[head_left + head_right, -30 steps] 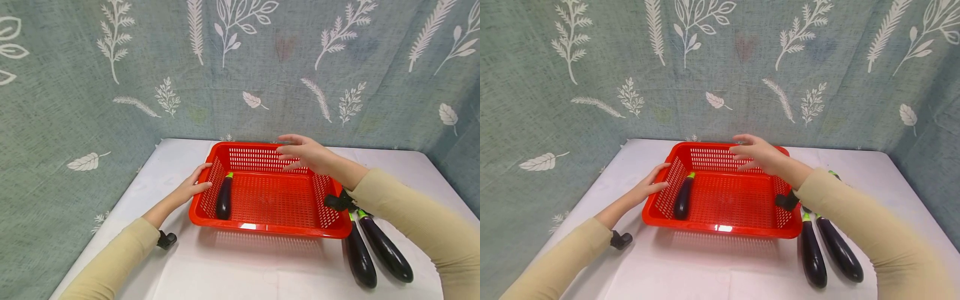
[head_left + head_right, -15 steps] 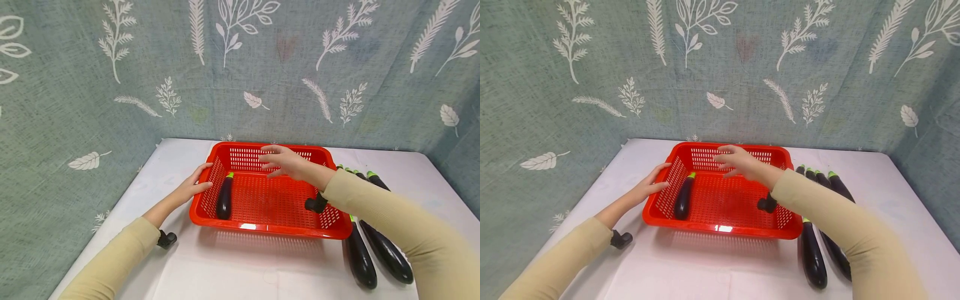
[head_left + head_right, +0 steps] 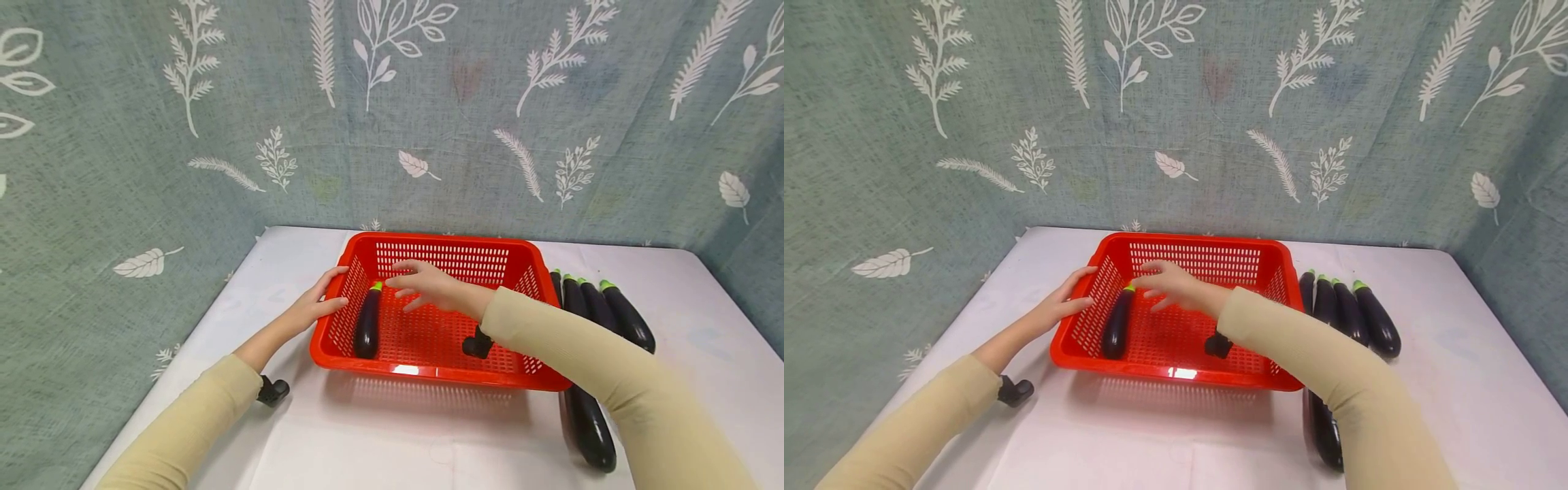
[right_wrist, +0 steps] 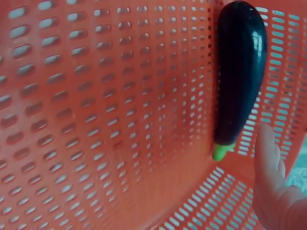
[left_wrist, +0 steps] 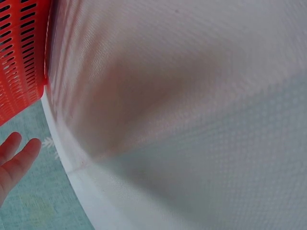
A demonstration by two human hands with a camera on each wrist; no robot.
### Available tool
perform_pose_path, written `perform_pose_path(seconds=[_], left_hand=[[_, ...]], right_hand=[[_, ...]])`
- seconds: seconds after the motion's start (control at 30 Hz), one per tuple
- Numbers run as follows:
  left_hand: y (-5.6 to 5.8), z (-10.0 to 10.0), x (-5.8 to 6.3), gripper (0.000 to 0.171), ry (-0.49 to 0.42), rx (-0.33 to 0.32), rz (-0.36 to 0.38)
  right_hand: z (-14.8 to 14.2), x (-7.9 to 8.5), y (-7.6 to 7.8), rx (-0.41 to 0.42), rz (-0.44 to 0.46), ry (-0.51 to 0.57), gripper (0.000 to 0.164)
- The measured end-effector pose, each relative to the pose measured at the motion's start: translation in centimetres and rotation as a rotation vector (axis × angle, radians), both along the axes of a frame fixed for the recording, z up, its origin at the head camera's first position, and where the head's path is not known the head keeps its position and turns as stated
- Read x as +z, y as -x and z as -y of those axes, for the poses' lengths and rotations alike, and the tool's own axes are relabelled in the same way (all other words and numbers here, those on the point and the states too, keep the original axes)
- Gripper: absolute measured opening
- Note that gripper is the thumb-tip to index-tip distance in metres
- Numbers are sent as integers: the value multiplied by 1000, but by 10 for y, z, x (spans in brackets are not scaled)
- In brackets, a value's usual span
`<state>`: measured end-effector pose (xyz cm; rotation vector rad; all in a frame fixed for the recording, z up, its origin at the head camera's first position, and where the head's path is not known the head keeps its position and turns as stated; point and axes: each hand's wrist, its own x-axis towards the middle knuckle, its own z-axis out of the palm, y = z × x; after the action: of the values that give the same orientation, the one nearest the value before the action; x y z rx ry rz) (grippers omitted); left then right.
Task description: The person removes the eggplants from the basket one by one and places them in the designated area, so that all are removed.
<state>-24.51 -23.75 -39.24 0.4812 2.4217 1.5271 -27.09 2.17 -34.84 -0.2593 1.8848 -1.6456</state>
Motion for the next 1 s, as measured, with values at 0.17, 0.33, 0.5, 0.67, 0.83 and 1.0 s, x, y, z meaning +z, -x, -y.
perform_pose_path(seconds=[0.17, 0.33, 0.5, 0.67, 0.83, 1.0], left_hand=[[0, -2, 1, 59, -4, -1, 7], [-1, -2, 2, 59, -3, -7, 7], [0, 0, 1, 59, -7, -5, 6], [-1, 0, 1, 60, -7, -6, 8], [-2, -1, 3, 59, 1, 0, 9], [-1, -1, 2, 59, 5, -3, 8]], right_hand=[[13, -10, 1, -11, -10, -48, 60], [22, -20, 1, -26, 14, -59, 60], [34, -26, -1, -18, 31, -70, 62], [43, -32, -3, -44, 54, -70, 61], [45, -39, -2, -79, 60, -79, 60], [46, -48, -1, -78, 43, -83, 60]])
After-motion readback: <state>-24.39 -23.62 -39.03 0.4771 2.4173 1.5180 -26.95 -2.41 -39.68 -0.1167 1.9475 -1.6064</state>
